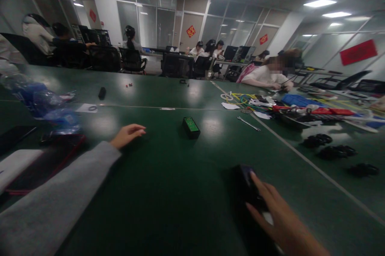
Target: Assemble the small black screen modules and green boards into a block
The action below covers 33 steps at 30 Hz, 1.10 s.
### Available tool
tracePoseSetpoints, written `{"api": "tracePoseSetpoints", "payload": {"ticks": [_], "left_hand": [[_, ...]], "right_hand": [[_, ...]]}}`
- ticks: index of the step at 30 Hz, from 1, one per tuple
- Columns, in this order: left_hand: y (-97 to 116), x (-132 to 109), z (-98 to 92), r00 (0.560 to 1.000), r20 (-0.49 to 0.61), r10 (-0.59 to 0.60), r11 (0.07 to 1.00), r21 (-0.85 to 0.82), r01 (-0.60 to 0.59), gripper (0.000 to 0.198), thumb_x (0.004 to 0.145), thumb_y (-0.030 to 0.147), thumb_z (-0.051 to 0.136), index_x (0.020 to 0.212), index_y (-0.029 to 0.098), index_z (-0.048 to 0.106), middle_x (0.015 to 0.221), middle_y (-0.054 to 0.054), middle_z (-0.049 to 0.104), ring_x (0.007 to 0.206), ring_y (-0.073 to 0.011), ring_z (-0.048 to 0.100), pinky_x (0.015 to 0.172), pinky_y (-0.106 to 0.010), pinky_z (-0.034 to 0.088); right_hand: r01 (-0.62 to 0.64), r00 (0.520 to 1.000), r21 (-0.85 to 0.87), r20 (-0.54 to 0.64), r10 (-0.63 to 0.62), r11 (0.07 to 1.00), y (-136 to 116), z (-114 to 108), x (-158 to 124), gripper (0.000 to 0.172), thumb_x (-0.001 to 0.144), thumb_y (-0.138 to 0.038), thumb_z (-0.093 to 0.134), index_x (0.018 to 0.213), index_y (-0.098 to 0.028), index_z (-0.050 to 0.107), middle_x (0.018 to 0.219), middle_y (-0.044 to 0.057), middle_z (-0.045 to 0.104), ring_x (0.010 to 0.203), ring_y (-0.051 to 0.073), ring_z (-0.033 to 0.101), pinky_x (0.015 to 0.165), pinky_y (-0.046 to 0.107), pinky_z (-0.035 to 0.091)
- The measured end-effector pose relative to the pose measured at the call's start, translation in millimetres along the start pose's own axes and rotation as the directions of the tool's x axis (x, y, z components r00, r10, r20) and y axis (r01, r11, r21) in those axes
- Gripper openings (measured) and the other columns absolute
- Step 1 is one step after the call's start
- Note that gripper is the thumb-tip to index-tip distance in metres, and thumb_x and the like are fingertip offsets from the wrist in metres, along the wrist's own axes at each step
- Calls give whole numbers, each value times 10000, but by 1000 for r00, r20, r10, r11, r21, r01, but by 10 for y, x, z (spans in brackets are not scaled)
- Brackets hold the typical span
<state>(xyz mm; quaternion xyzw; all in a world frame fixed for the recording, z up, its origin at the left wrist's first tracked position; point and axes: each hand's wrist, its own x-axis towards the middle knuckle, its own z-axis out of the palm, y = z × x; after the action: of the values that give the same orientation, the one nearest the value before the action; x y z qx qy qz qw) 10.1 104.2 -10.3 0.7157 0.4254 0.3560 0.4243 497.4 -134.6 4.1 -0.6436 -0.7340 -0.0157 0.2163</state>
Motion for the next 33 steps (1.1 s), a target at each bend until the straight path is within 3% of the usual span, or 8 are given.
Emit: {"api": "tracePoseSetpoints", "payload": {"ticks": [2, 4, 7, 11, 17, 22, 27, 33], "left_hand": [[-10, 1, 0, 1000, 2, 7, 1000, 2, -7, 365, 837, 404, 567, 1103, 154, 586, 1035, -76, 669, 944, -175, 634, 891, -399, 491], [-23, 4, 4, 1000, 6, 12, 1000, 4, -12, 368, 833, 411, 570, 1102, 161, 588, 1043, -75, 670, 943, -177, 635, 894, -404, 490], [-31, 9, 18, 1000, -14, 24, 999, 25, -24, 382, 826, 432, 574, 1103, 170, 592, 1076, -79, 661, 979, -194, 627, 896, -415, 486], [-15, 16, 42, 997, -60, 58, 997, 64, -54, 429, 828, 449, 570, 1175, 197, 561, 1174, -90, 615, 1015, -211, 609, 881, -413, 489], [-19, 37, 60, 995, -68, 68, 993, 97, -61, 543, 825, 473, 567, 1309, 259, 445, 1313, -93, 517, 1012, -215, 598, 880, -428, 483], [-4, 78, 66, 997, -44, 66, 986, 155, -58, 561, 835, 494, 545, 1338, 286, 411, 1360, -86, 475, 1139, -251, 530, 944, -460, 436], [39, 149, 128, 999, -25, 22, 987, 159, -17, 519, 885, 516, 445, 1346, 281, 406, 1286, -69, 540, 1169, -240, 519, 993, -452, 406], [71, 131, 169, 982, 25, 187, 934, 304, -186, 545, 866, 519, 484, 1365, 318, 394, 1400, -54, 409, 1263, -245, 424, 1058, -433, 353]], "right_hand": [[46, 973, 65, 223, -60, 997, -453, 183, 258, 761, 856, -571, 493, 1478, -295, 152, 1240, 123, 501, 963, 258, 608, 807, 409, 551], [106, 948, 99, 289, -130, 989, -949, 353, 580, 792, 842, -595, 513, 1477, -276, 164, 1197, 115, 524, 918, 247, 612, 773, 403, 560], [225, 931, 174, 253, -264, 959, -1558, 626, 1093, 861, 799, -650, 540, 1470, -220, 216, 1177, 133, 546, 970, 278, 592, 817, 445, 538], [270, 929, 252, 186, -320, 929, -1974, 1020, 1630, 884, 787, -669, 546, 1469, -215, 213, 1249, 144, 523, 1080, 311, 548, 889, 496, 491], [241, 930, 457, 143, -339, 856, -2040, 1309, 1862, 849, 844, -587, 543, 1484, -266, 87, 1362, 110, 442, 1201, 278, 474, 972, 484, 435], [216, 946, 566, 81, -315, 795, -1969, 1325, 1880, 729, 881, -534, 522, 1468, -278, 175, 1408, 93, 382, 1228, 260, 438, 1010, 474, 395], [208, 949, 570, 80, -305, 795, -1957, 1348, 1921, 693, 889, -537, 506, 1456, -259, 219, 1316, 104, 464, 1143, 251, 487, 971, 469, 417], [201, 958, 548, 62, -279, 812, -1975, 1386, 1889, 640, 912, -524, 467, 1438, -228, 252, 1275, 114, 492, 1108, 253, 508, 939, 457, 439]]}}
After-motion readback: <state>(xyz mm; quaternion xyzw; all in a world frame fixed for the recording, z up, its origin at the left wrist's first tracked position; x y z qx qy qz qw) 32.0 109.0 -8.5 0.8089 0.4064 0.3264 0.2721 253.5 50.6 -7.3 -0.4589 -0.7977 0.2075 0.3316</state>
